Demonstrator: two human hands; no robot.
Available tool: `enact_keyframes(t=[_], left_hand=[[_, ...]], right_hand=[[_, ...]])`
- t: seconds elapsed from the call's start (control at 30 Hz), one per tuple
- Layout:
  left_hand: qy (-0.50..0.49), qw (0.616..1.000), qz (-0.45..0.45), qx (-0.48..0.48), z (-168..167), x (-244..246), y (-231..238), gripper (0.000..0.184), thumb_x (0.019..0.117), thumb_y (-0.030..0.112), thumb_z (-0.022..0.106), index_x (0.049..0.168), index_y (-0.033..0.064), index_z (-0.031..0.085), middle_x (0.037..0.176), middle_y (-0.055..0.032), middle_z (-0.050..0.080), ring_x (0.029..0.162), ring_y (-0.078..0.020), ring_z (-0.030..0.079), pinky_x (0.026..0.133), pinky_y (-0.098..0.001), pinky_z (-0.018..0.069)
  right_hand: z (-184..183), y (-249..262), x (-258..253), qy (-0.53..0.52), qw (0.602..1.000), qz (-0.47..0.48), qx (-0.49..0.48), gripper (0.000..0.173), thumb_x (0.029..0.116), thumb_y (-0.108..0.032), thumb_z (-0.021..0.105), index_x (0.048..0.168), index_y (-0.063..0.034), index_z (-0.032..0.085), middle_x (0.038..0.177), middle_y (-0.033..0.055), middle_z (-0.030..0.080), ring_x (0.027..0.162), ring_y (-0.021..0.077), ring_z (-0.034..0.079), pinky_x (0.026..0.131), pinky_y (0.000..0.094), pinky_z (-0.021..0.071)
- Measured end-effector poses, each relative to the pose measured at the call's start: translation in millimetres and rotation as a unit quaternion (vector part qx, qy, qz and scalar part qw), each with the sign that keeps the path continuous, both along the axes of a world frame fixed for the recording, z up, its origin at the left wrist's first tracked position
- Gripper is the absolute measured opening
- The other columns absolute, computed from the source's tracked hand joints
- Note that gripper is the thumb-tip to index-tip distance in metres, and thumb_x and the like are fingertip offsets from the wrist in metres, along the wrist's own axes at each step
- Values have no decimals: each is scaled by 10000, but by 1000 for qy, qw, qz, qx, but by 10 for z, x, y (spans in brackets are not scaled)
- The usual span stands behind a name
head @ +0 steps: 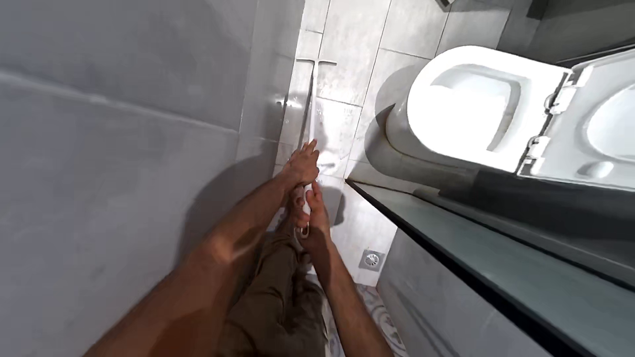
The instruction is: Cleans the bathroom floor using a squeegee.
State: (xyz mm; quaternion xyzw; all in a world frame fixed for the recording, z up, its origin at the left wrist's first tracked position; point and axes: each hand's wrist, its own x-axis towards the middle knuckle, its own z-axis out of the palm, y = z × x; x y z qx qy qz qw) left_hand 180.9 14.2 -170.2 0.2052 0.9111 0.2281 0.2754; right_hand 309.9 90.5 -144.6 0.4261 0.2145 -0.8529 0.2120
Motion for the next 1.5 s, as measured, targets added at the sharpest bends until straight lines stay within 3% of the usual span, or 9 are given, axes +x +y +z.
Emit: enact_keyframes(t=[0.13, 0.33, 0.53, 0.77, 0.9, 1.0, 1.13, 1.37, 1.5], left_hand=[[-158, 986, 23, -37, -329, 1268, -209, 572, 1022, 317, 521, 1555, 133, 427, 1722, -58, 158, 1558, -334, 221, 1188, -600, 303], [-262, 961, 68, -55, 389, 2736, -280, 561, 1023, 231, 567, 1553, 108, 425, 1722, -96, 121, 1470, -372, 373, 1124, -572, 399], [-332, 936, 111, -23, 799, 3450, -142, 528, 1043, 244, 478, 1562, 158, 420, 1728, -91, 89, 1576, -333, 142, 1231, -545, 242], [-184, 956, 198, 113, 886, 2780, 167, 606, 961, 212, 618, 1535, 116, 449, 1680, -139, 254, 1478, -374, 364, 1139, -597, 376], [-289, 949, 23, -120, 2313, 1142, 331, 593, 1055, 119, 526, 1593, 29, 295, 1720, -99, 150, 1571, -288, 208, 1254, -477, 215], [-214, 975, 35, -57, 1487, 902, 367, 480, 1044, 68, 493, 1510, -33, 438, 1692, -146, 235, 1566, -330, 211, 1251, -558, 177], [-124, 992, -1, 5, -255, 1874, 235, 442, 975, 274, 614, 1373, 81, 611, 1700, -96, 226, 1556, -373, 205, 1191, -624, 291], [-270, 954, 103, 74, 354, 3349, 135, 492, 949, 193, 545, 1437, 138, 575, 1703, -96, 209, 1583, -311, 118, 1246, -542, 197], [-267, 935, 176, 155, 585, 3482, 239, 501, 892, 150, 525, 1384, 107, 608, 1674, -151, 265, 1564, -317, 194, 1232, -522, 246]], right_hand=[[605, -110, 1193, -37, 999, 18, -30, 502, 1129, -251, 336, 1601, -336, 186, 755, 0, 499, 426, 54, 404, 356, 194, 371], [1183, -133, 2557, -83, 993, 82, 11, 522, 1120, -259, 365, 1616, -308, 210, 782, -2, 508, 443, 52, 404, 365, 199, 360], [1637, 102, 3148, -118, 988, 103, 10, 524, 1111, -251, 398, 1609, -303, 244, 772, -7, 502, 434, 37, 372, 357, 190, 331], [1670, 369, 2343, -17, 987, 113, 111, 534, 1108, -217, 302, 1633, -210, 205, 705, -14, 490, 418, 52, 377, 348, 209, 357], [610, 353, 1432, 15, 1000, -18, 2, 376, 1127, -351, 305, 1483, -332, 421, 704, -40, 519, 427, 23, 386, 381, 162, 352], [248, 283, 1114, -5, 998, -49, -38, 283, 1108, -427, 367, 1363, -395, 486, 732, -63, 489, 426, 11, 364, 375, 143, 341], [464, 210, 1911, -26, 996, 32, 78, 478, 1111, -299, 331, 1587, -294, 287, 772, -12, 546, 479, 55, 444, 408, 213, 408], [1615, 279, 2888, -137, 990, -1, -23, 512, 1117, -293, 362, 1611, -336, 235, 732, -25, 491, 429, 43, 407, 357, 190, 372], [1909, 419, 2864, -140, 990, -1, -7, 496, 1118, -268, 362, 1602, -291, 257, 731, -13, 496, 415, 42, 413, 348, 184, 377]])
